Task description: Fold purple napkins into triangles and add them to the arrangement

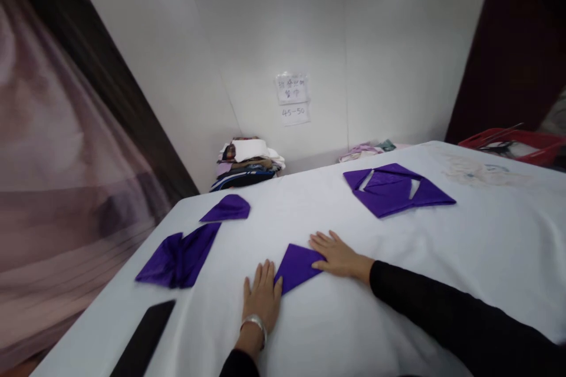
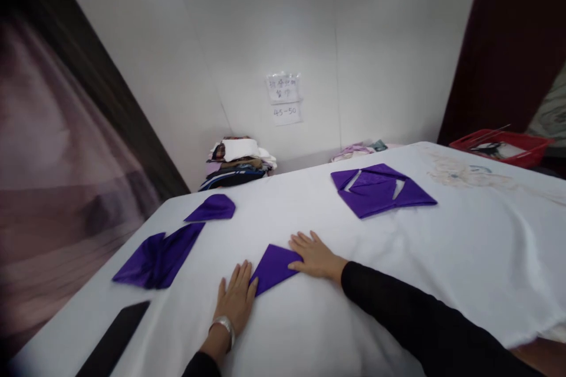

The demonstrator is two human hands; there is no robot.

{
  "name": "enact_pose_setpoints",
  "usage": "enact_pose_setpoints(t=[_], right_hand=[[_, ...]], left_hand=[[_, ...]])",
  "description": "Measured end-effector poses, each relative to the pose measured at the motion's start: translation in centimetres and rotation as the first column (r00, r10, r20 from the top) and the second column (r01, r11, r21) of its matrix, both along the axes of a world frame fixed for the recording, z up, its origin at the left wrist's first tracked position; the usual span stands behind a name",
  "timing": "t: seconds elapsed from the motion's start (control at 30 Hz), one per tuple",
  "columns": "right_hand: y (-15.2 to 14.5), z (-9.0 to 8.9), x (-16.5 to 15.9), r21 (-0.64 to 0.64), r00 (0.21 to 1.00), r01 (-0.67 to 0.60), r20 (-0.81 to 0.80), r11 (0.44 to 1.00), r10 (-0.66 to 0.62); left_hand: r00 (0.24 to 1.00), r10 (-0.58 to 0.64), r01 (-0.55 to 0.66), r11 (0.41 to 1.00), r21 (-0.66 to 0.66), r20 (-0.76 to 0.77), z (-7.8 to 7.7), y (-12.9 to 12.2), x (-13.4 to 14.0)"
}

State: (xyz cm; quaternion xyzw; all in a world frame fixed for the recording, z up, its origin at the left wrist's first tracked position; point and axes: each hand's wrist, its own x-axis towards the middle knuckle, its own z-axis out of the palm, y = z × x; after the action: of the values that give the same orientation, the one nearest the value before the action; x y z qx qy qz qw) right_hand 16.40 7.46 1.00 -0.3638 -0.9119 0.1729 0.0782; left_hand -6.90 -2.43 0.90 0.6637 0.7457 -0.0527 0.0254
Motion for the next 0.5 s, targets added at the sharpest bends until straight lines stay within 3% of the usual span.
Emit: enact_pose_setpoints(t=[0.13, 0.27, 0.37, 0.5], right_hand=[[0.1, -0.8, 0.9, 0.024, 1.0, 0.024, 0.019, 0.999, -0.024], [0.2, -1.5, 1.3, 0.067, 1.0, 0.017, 0.015, 0.998, -0.018], [0.1, -1.6, 1.3, 0.079, 0.999, 0.019, 0.024, 0.997, -0.021], [0.3, -1.7, 1.3, 0.072, 0.999, 0.02, 0.033, 0.997, -0.022]], left_hand=[[0.998, 0.056, -0.057, 0.998, 0.002, 0.041, -0.2, -2.1, -2.0], [0.975, 0.12, -0.129, 0.991, 0.036, 0.188, 0.1, -3.0, -2.8], [0.924, 0.142, -0.192, 0.975, 0.11, 0.355, 1.0, -2.3, -1.5], [0.884, 0.097, -0.178, 0.975, 0.136, 0.458, 1.9, -0.1, 1.0]])
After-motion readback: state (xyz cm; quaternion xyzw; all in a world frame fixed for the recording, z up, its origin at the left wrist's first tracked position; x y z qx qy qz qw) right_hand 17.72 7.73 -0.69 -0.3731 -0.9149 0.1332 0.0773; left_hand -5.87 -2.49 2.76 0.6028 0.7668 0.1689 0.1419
